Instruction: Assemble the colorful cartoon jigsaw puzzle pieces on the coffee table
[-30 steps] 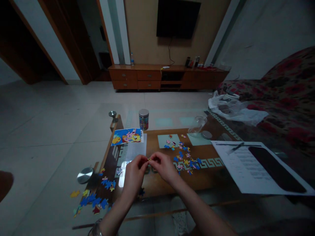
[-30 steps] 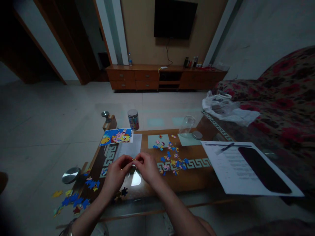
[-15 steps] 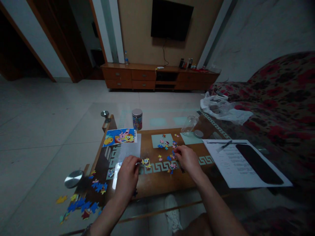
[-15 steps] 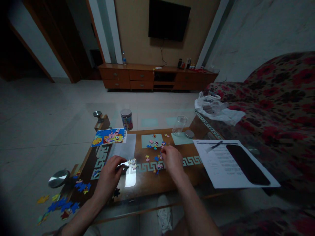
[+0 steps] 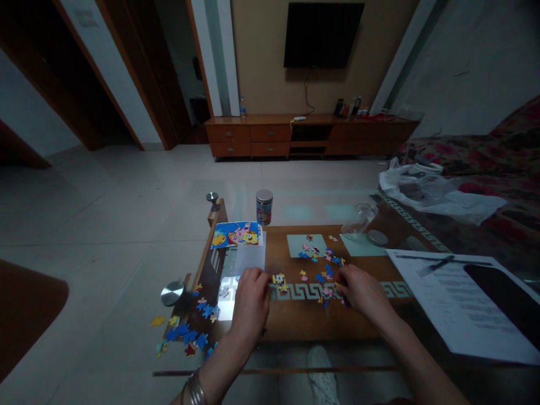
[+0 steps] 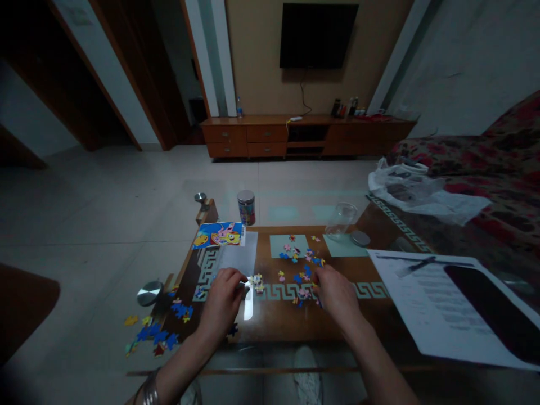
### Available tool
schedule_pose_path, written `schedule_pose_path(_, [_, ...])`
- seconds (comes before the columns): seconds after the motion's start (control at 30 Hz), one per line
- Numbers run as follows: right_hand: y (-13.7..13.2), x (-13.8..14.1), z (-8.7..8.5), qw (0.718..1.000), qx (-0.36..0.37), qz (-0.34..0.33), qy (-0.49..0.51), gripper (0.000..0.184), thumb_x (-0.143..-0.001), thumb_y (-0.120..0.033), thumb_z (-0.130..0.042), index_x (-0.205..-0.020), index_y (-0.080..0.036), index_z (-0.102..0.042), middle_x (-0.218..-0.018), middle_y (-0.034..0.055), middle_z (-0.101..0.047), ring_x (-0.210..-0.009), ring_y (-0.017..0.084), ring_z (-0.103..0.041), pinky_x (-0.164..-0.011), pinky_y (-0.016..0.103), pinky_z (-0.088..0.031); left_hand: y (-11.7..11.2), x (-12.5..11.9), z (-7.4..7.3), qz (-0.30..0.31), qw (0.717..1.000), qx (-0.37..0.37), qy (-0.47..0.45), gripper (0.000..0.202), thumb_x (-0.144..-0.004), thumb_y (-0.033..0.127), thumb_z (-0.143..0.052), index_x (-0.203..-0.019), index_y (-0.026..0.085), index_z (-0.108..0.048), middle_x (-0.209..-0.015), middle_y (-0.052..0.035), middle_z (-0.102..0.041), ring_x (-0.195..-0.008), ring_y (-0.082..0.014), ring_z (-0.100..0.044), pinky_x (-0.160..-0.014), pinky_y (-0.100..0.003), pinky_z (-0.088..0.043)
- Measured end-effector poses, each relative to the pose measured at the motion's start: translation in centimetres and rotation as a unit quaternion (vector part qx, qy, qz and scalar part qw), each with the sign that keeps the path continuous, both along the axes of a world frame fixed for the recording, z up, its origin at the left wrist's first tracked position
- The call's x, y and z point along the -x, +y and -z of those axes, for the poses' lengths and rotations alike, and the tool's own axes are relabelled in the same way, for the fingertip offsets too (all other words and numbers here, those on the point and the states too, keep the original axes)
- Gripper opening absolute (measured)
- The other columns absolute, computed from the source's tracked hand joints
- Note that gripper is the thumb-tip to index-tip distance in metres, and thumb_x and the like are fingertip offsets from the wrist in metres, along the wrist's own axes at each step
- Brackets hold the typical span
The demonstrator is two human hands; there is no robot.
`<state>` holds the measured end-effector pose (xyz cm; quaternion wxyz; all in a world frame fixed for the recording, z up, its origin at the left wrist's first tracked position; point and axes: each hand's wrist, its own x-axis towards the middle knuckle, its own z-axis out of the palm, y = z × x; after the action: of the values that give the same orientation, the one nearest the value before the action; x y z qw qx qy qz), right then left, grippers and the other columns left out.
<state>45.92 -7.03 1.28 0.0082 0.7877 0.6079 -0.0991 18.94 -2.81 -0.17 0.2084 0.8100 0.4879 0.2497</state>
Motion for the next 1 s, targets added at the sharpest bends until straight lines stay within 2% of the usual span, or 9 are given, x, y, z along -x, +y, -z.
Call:
schedule_pose_path(0.17, [0.1, -0.2, 0.4, 1.000, 0.004, -0.011, 0.010, 0.006, -0.077, -0.015, -0.062, -0.078, -0.020, -0.060, -0.085, 0.0041, -0.065, -0.079, 0.022, -0.063, -0.061, 0.028, -0.030, -0.1, 0.2, -0.3, -0.005, 1.000, 0.008, 0.005, 0.025, -0.080, 0.000, -0.046, -0.087, 0.019, -0.062, -0.094, -0.0062, -0.060, -0.094, -0.0223, -0.050, -0.083, -0.035, -0.044])
schedule_pose_path(0.33, [0.1, -0.1, 0.2, 0.999, -0.010, -0.018, 0.025, 0.015, -0.073, -0.011, -0.062, -0.086, -0.020, -0.061, -0.087, 0.0035, -0.065, -0.079, 0.021, -0.063, -0.063, 0.027, -0.032, -0.3, 0.3, -0.6, -0.009, 1.000, 0.015, 0.011, 0.025, -0.080, 0.000, -0.045, -0.086, 0.018, -0.062, -0.094, -0.0066, -0.060, -0.094, -0.0225, -0.050, -0.082, -0.036, -0.044])
schedule_pose_path(0.5, [-0.1, -0.3, 0.0, 0.999, -0.017, -0.009, 0.034, 0.009, -0.073, -0.013, -0.061, -0.070, -0.021, -0.060, -0.080, 0.0027, -0.066, -0.072, 0.020, -0.062, -0.059, 0.027, -0.031, -0.4, 0.4, -0.9, -0.012, 1.000, 0.016, 0.016, 0.027, -0.078, -0.001, -0.045, -0.086, 0.019, -0.061, -0.095, -0.0059, -0.060, -0.095, -0.0218, -0.052, -0.083, -0.035, -0.044])
schedule_pose_path(0.63, [0.1, -0.1, -0.6, 0.992, -0.076, 0.021, 0.097, 0.012, -0.077, -0.023, -0.060, -0.064, -0.022, -0.061, -0.074, 0.0037, -0.067, -0.069, 0.022, -0.061, -0.060, 0.029, -0.035, -0.4, 0.4, -0.9, -0.009, 1.000, 0.016, 0.016, 0.026, -0.079, 0.000, -0.045, -0.085, 0.020, -0.060, -0.095, -0.0055, -0.059, -0.096, -0.0221, -0.052, -0.084, -0.035, -0.044])
schedule_pose_path(0.73, [0.7, 1.0, -1.2, 0.964, -0.123, 0.047, 0.233, 0.013, -0.075, -0.030, -0.059, -0.065, -0.022, -0.062, -0.070, 0.0037, -0.069, -0.068, 0.021, -0.062, -0.063, 0.030, -0.041, -0.4, 0.4, -0.9, -0.005, 1.000, 0.017, 0.011, 0.025, -0.080, 0.001, -0.046, -0.086, 0.020, -0.061, -0.095, -0.0059, -0.059, -0.096, -0.0228, -0.052, -0.084, -0.036, -0.044])
schedule_pose_path(0.83, [1.3, 2.6, -1.5, 0.915, -0.117, 0.059, 0.382, 0.015, -0.071, -0.033, -0.056, -0.066, -0.021, -0.062, -0.063, 0.0021, -0.064, -0.062, 0.019, -0.059, -0.061, 0.029, -0.044, -0.4, 0.3, -1.0, -0.001, 1.000, 0.017, 0.006, 0.025, -0.080, 0.001, -0.046, -0.087, 0.019, -0.061, -0.095, -0.0066, -0.060, -0.097, -0.0231, -0.052, -0.084, -0.036, -0.044])
schedule_pose_path(0.9, [1.5, 3.5, -1.6, 0.888, -0.103, 0.080, 0.441, 0.019, -0.070, -0.038, -0.056, -0.067, -0.020, -0.061, -0.056, -0.0012, -0.057, -0.052, 0.016, -0.052, -0.053, 0.027, -0.041, -0.5, 0.4, -1.0, 0.001, 1.000, 0.017, 0.004, 0.025, -0.081, 0.001, -0.045, -0.088, 0.019, -0.061, -0.095, -0.0071, -0.060, -0.097, -0.0232, -0.052, -0.085, -0.036, -0.044])
schedule_pose_path(1.0, [1.6, 4.6, -1.7, 0.868, -0.092, 0.100, 0.477, 0.023, -0.068, -0.042, -0.057, -0.067, -0.020, -0.061, -0.055, -0.0027, -0.054, -0.048, 0.013, -0.047, -0.049, 0.025, -0.037, -0.6, 0.4, -1.1, 0.002, 1.000, 0.016, 0.005, 0.024, -0.081, 0.002, -0.045, -0.088, 0.019, -0.061, -0.095, -0.0070, -0.060, -0.096, -0.0230, -0.052, -0.085, -0.036, -0.044])
